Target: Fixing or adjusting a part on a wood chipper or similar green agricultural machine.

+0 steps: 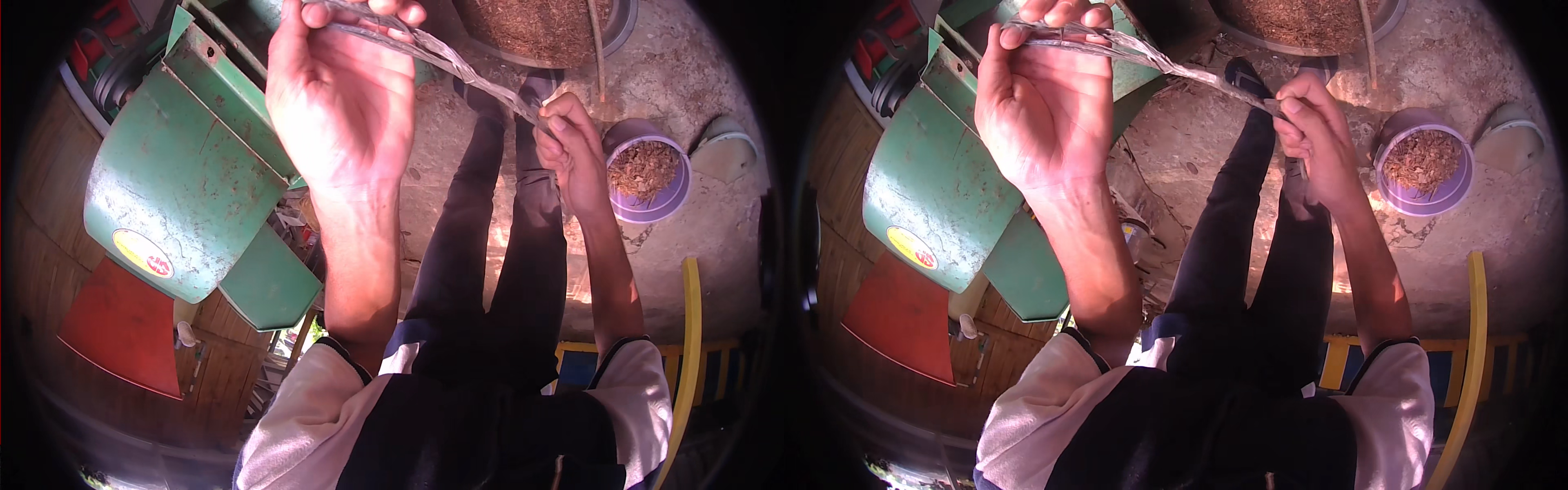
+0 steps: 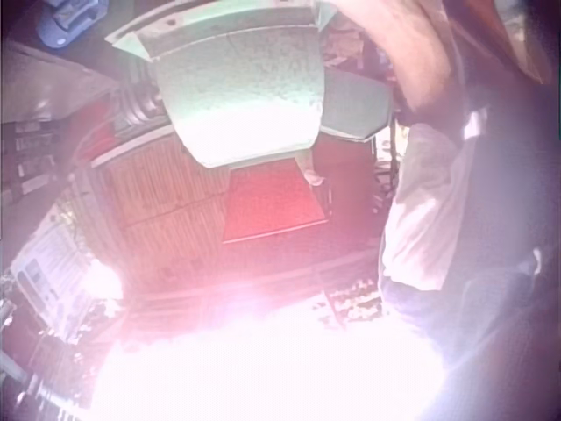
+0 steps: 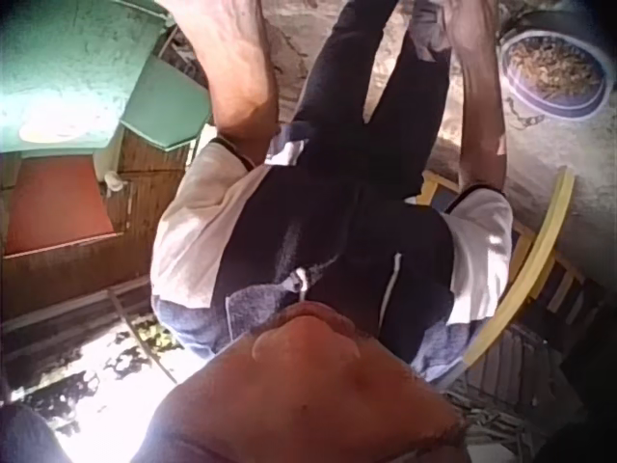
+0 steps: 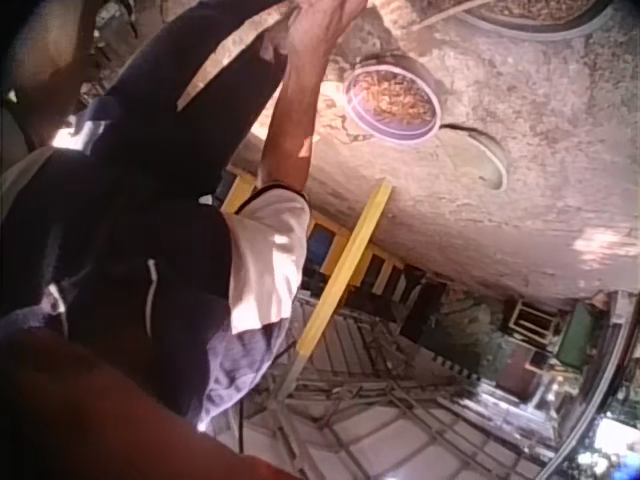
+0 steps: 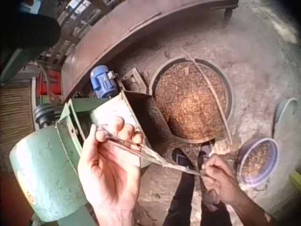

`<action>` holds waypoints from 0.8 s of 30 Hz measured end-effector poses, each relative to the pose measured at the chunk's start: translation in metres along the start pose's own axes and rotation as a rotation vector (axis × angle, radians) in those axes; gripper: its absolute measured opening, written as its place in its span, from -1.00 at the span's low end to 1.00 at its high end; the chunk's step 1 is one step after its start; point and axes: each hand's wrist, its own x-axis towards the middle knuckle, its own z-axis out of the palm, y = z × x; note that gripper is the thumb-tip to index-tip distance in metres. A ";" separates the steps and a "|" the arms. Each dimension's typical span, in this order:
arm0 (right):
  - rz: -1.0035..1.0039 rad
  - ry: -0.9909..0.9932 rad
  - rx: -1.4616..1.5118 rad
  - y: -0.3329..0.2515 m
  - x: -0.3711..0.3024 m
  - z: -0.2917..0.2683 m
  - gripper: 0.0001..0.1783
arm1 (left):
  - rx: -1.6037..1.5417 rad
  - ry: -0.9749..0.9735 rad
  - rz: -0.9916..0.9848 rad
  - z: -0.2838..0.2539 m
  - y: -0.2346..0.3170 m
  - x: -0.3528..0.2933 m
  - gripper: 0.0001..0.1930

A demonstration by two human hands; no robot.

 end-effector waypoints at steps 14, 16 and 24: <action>0.033 -0.091 -0.129 -0.090 0.004 -0.081 -0.87 | 0.420 -0.143 -0.429 0.000 0.042 -0.009 -0.85; 0.045 -0.099 -0.156 -0.092 0.004 -0.090 -0.85 | 0.777 -0.097 -0.334 -0.001 0.047 -0.014 -0.85; 0.021 -0.161 -0.524 -0.106 -0.010 -0.102 -0.83 | 0.951 -0.049 -0.181 -0.013 0.057 -0.013 -0.80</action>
